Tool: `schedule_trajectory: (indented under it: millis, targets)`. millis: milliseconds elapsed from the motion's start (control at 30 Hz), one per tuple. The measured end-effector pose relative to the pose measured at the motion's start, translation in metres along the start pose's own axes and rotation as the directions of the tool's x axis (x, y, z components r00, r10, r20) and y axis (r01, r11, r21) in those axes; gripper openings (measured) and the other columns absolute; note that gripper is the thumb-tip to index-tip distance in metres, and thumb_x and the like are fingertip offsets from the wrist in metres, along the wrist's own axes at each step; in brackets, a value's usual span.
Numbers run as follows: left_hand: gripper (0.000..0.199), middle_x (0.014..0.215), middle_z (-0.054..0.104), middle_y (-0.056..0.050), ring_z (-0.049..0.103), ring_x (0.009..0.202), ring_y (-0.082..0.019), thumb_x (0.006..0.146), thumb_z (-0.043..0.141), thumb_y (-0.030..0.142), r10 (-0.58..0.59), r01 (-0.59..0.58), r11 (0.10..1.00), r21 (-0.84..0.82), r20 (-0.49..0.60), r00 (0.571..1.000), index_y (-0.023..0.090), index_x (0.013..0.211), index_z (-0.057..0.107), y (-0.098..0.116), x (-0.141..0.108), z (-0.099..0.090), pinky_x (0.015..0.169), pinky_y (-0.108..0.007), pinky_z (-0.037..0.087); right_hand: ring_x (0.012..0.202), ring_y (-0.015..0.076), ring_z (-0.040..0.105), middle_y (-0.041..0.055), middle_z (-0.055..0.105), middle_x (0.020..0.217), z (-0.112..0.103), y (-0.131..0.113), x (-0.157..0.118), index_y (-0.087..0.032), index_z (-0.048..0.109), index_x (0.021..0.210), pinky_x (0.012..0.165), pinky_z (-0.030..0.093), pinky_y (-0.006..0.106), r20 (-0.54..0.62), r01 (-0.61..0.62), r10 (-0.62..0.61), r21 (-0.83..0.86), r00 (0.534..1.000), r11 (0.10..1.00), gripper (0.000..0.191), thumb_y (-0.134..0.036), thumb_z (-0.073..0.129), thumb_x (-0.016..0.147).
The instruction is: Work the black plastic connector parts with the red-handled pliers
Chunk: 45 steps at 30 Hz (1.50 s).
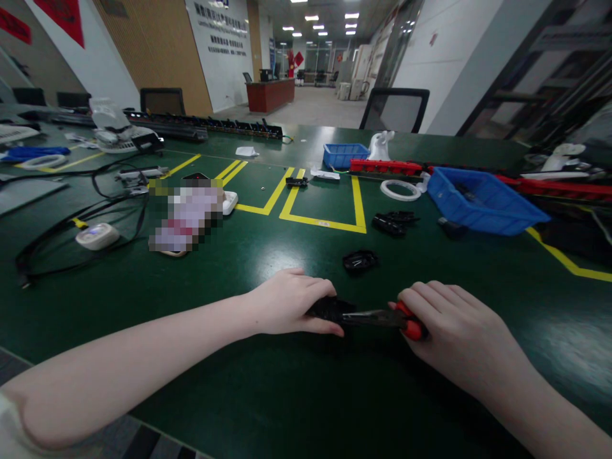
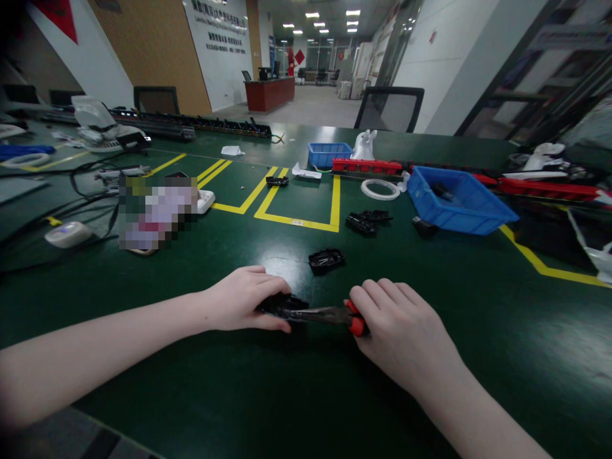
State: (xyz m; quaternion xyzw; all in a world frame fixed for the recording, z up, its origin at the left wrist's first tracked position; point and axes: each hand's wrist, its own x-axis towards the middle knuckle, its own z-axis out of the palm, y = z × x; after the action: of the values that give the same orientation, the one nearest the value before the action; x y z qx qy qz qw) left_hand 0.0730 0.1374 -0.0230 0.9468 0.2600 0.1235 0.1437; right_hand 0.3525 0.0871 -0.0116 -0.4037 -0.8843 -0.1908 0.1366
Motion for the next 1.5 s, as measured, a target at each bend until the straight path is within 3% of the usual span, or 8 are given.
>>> schedule_trajectory:
  millis: [233, 533, 700, 767, 900, 1333, 1433, 1500]
  targets:
    - [0.05, 0.086, 0.07, -0.001, 0.066, 0.071, -0.017, 0.091, 0.063, 0.066, 0.058, -0.057, 0.997, 0.056, -0.02, 0.998, 0.018, 0.104, 0.062, -0.002, 0.0, 0.005, 0.07, -0.029, 0.045, 0.065, 0.019, 0.057, 0.004, 0.063, 0.075, 0.006, -0.009, 0.002, -0.022, 0.055, 0.081, 0.058, 0.043, 0.031, 0.089, -0.149, 0.136, 0.163, 0.987, 0.975, 0.004, -0.017, 0.055, 0.08]
    - [0.044, 0.11, 0.064, -0.008, 0.063, 0.096, -0.023, 0.094, 0.064, 0.057, 0.069, -0.064, 0.996, 0.066, -0.074, 0.995, 0.017, 0.112, 0.063, -0.004, -0.002, 0.007, 0.08, -0.034, 0.048, 0.064, 0.0187, 0.056, 0.0041, 0.062, 0.075, 0.01, -0.013, 0.005, -0.021, 0.056, 0.081, 0.057, 0.042, 0.03, 0.11, -0.132, 0.115, 0.167, 0.987, 0.977, 0.006, -0.016, 0.056, 0.078]
    - [0.054, 0.127, 0.061, -0.011, 0.06, 0.112, -0.027, 0.091, 0.068, 0.054, 0.035, -0.038, 0.999, -0.022, -0.094, 0.995, 0.019, 0.13, 0.057, -0.002, -0.004, 0.003, 0.092, -0.039, 0.048, 0.064, 0.0184, 0.055, 0.0037, 0.062, 0.075, 0.011, -0.012, 0.005, -0.021, 0.055, 0.08, 0.058, 0.041, 0.03, 0.117, -0.146, 0.127, 0.174, 0.985, 0.974, 0.006, -0.016, 0.056, 0.077]
    - [0.049, 0.129, 0.061, -0.01, 0.059, 0.115, -0.026, 0.092, 0.069, 0.051, 0.034, -0.043, 0.996, -0.076, -0.12, 0.992, 0.02, 0.128, 0.06, 0.0, -0.005, 0.0, 0.095, -0.039, 0.046, 0.065, 0.0184, 0.056, 0.004, 0.063, 0.075, 0.011, -0.013, 0.005, -0.021, 0.055, 0.08, 0.058, 0.041, 0.03, 0.116, -0.148, 0.129, 0.172, 0.985, 0.974, 0.006, -0.016, 0.056, 0.078]
    - [0.015, 0.118, 0.068, -0.005, 0.061, 0.11, -0.021, 0.099, 0.062, 0.034, 0.077, -0.096, 0.989, -0.109, -0.166, 0.983, 0.021, 0.103, 0.07, 0.002, -0.005, 0.0, 0.096, -0.036, 0.041, 0.065, 0.0187, 0.057, 0.0044, 0.063, 0.075, 0.011, -0.013, 0.006, -0.021, 0.056, 0.081, 0.058, 0.042, 0.03, 0.109, -0.143, 0.126, 0.162, 0.986, 0.976, 0.006, -0.016, 0.056, 0.078]
    - [0.017, 0.103, 0.069, -0.003, 0.061, 0.101, -0.019, 0.102, 0.058, 0.028, 0.106, -0.134, 0.98, -0.149, -0.183, 0.977, 0.02, 0.094, 0.071, -0.002, -0.005, 0.0, 0.091, -0.034, 0.039, 0.065, 0.0184, 0.057, 0.0045, 0.063, 0.075, 0.015, -0.012, 0.005, -0.021, 0.055, 0.081, 0.058, 0.043, 0.029, 0.092, -0.137, 0.124, 0.145, 0.988, 0.98, 0.006, -0.015, 0.056, 0.079]
    - [0.017, 0.111, 0.068, -0.004, 0.061, 0.106, -0.02, 0.101, 0.06, 0.033, 0.087, -0.112, 0.98, -0.163, -0.155, 0.984, 0.02, 0.106, 0.07, -0.003, -0.005, 0.0, 0.094, -0.036, 0.04, 0.064, 0.018, 0.056, 0.004, 0.062, 0.074, 0.015, -0.011, 0.004, -0.021, 0.055, 0.08, 0.058, 0.042, 0.029, 0.094, -0.136, 0.123, 0.143, 0.988, 0.98, 0.006, -0.015, 0.056, 0.079]
    - [0.037, 0.122, 0.064, -0.007, 0.059, 0.112, -0.023, 0.096, 0.067, 0.043, 0.055, -0.075, 0.983, -0.165, -0.126, 0.991, 0.02, 0.124, 0.064, -0.004, -0.004, 0.001, 0.096, -0.038, 0.042, 0.064, 0.0183, 0.056, 0.0039, 0.062, 0.074, 0.014, -0.01, 0.004, -0.021, 0.054, 0.08, 0.058, 0.041, 0.029, 0.089, -0.131, 0.119, 0.134, 0.989, 0.982, 0.006, -0.016, 0.056, 0.078]
